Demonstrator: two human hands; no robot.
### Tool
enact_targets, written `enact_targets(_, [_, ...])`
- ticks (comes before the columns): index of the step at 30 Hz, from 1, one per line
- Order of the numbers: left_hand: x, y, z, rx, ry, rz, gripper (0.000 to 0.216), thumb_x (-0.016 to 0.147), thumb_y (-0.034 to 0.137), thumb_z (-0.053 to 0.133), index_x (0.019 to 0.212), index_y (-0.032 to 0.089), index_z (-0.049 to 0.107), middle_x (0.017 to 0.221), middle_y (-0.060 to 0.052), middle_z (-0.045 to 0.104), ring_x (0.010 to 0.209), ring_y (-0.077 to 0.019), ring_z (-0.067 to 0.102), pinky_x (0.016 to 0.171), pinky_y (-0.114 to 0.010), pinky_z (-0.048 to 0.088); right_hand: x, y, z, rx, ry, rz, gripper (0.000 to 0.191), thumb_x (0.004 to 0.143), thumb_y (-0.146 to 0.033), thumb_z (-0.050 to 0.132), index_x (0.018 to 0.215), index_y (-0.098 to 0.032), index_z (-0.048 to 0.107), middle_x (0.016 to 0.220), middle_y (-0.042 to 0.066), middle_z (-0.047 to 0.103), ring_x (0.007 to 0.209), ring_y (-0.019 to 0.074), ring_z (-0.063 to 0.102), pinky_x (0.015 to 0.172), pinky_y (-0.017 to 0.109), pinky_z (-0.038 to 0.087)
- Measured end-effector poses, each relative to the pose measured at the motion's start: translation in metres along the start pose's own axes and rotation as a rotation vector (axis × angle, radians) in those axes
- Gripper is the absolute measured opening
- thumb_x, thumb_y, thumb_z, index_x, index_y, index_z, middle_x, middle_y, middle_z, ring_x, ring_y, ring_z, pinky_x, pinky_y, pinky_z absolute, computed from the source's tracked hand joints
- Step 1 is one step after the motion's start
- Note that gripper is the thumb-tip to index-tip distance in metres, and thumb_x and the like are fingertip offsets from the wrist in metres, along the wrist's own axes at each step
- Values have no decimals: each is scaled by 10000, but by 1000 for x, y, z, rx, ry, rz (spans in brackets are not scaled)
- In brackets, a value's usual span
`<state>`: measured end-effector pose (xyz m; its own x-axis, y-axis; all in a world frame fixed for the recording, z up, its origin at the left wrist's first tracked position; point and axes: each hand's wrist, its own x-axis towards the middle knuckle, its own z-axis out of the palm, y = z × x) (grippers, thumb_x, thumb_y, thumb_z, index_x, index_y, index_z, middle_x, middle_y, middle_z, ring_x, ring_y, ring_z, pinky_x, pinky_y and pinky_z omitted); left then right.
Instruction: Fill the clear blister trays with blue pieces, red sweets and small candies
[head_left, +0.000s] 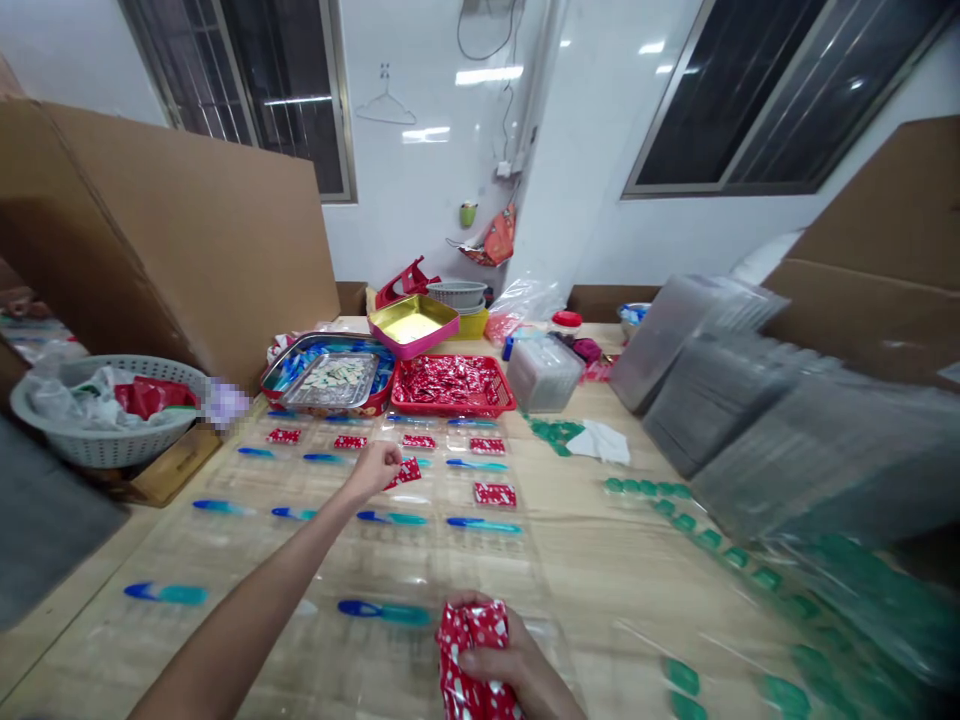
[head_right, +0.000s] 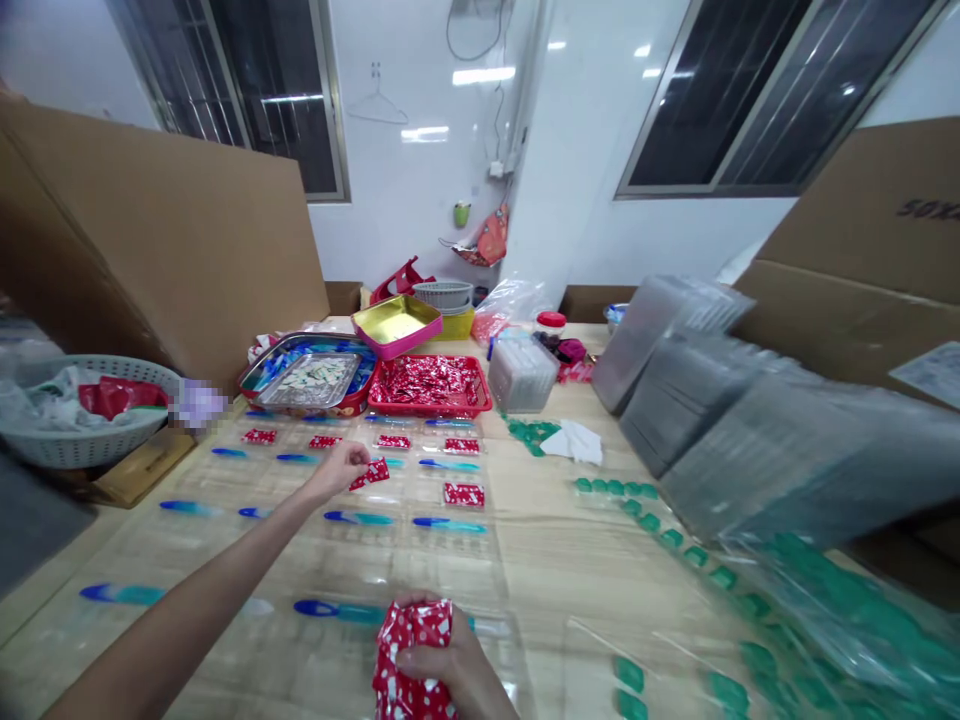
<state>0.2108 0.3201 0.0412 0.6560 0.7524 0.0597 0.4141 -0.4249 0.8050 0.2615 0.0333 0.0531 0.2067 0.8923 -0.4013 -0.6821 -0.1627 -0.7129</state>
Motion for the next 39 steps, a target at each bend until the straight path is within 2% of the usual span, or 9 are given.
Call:
enact_targets(3, [6,1,14,72,-17,29,178,545,16,561,588,162,652,559,18,589,634,-155,556,639,-248,405,0,-6,1,6,37,-7,465,452,-104,780,893,-172,651,742,43,725,655,188,652,611,283,489])
enact_targets(7, [-15,16,28,115,34,49,202,617,64,564,731,177,686,849,-50,663,930,-223,557,826,-318,396,1,-13,0,15,61,-31,459,451,-99,779,886,-166,647,723,33,715,639,183,645,591,281,494])
enact_targets(11, [-65,41,30,34,-92,65,106,699,186,555,631,166,634,660,-10,622,693,-161,557,667,-253,406,6,-15,-3,-2,102,-70,460,452,-127,794,883,-163,639,718,32,708,632,185,642,608,303,507])
enact_targets(16, [-133,63,25,-332,-351,-94,145,636,280,601,590,142,611,554,19,550,558,-116,464,549,-231,337,10,-9,-3,-69,128,-105,472,452,-164,812,890,-167,638,724,26,703,640,186,637,629,311,507])
enact_targets(21, [-158,63,18,-559,-255,-284,39,516,152,572,551,140,584,527,38,518,553,-100,433,547,-226,308,16,6,5,-108,83,-96,496,429,-187,822,890,-173,639,731,26,706,634,182,626,610,295,500])
enact_targets(25, [-155,46,0,-642,-147,-341,30,499,158,571,522,144,559,505,38,511,536,-100,438,534,-226,307,25,14,17,-129,36,-52,534,439,-234,817,939,-178,638,757,33,708,634,189,628,603,301,497])
enact_targets(29, [-134,14,-43,-650,-44,-284,74,510,207,607,516,143,571,505,25,548,530,-102,469,559,-225,346,33,15,30,-136,24,-21,526,442,-233,816,935,-182,640,695,15,682,607,181,618,578,288,481])
enact_targets(34, [-87,-36,-98,-243,265,-269,102,592,217,564,507,164,544,499,20,549,548,-130,520,569,-234,391,38,13,38,-132,32,8,500,449,-232,819,915,-198,640,677,15,673,606,203,632,599,324,493])
enact_targets(39, [-54,-70,-104,-8,331,-355,105,576,136,556,479,172,539,496,7,532,617,-185,560,609,-273,411,40,10,39,-124,53,19,487,463,-206,811,920,-198,643,692,18,679,610,203,635,609,339,502])
